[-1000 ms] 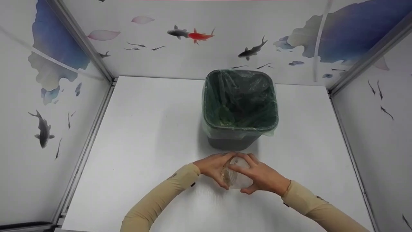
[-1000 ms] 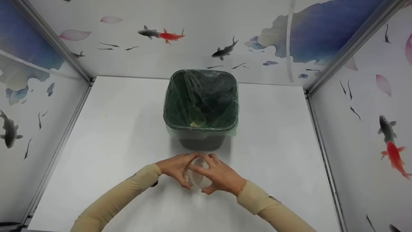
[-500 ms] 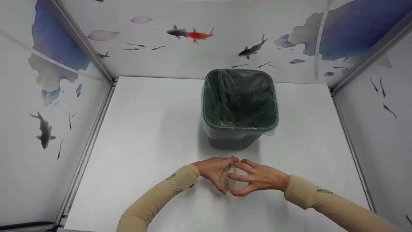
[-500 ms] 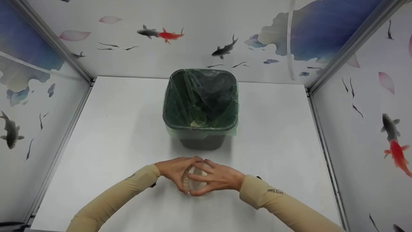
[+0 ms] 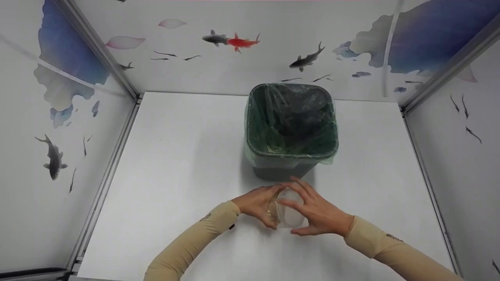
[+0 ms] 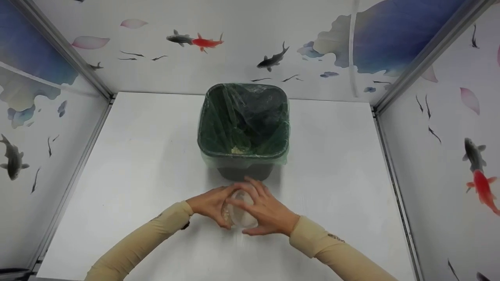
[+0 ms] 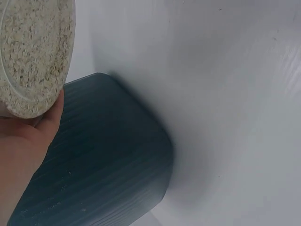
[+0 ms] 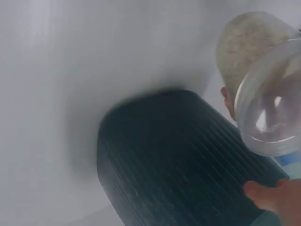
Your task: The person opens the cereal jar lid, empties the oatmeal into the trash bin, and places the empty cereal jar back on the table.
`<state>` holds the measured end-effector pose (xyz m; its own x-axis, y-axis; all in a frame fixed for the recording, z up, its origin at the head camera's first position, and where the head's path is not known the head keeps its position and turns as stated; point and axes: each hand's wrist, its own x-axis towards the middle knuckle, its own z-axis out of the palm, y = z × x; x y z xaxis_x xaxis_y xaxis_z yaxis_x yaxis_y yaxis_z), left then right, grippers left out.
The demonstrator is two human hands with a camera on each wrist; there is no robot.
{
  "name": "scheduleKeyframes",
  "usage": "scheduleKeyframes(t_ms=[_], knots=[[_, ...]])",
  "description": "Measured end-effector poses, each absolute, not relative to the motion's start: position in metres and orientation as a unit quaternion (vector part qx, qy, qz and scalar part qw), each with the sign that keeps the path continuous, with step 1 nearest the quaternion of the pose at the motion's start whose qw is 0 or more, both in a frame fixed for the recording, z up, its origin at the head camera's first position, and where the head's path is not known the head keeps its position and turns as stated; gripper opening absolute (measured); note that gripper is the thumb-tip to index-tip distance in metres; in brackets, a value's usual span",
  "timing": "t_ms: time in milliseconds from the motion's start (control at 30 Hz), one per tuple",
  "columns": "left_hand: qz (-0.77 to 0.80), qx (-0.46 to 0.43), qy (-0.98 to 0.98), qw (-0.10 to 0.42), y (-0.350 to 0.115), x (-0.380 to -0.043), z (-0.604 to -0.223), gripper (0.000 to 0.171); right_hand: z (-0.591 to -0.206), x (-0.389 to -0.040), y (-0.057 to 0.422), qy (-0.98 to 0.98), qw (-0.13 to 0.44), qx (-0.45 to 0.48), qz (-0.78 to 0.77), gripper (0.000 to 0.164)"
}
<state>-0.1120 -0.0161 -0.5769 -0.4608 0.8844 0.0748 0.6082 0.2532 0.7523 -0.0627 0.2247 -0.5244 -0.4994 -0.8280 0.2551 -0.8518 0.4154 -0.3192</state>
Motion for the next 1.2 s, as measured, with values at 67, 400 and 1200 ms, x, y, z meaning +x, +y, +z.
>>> scheduleKeyframes(t_ms=[67, 400, 1200], knots=[[0.345, 0.482, 0.792, 0.148, -0.018, -0.110, -0.577, 0.108, -0.525, -0.059, 0.222, -0.864, -0.024, 0.412, 0.288, 0.094], [0.222, 0.462, 0.857, 0.057, -0.014, -0.101, -0.573, 0.103, -0.530, -0.045, 0.203, -0.878, -0.175, 0.154, 0.419, 0.087], [0.374, 0.489, 0.763, 0.198, -0.032, -0.111, -0.571, 0.108, -0.533, -0.056, 0.214, -0.851, -0.014, 0.456, 0.258, 0.088]])
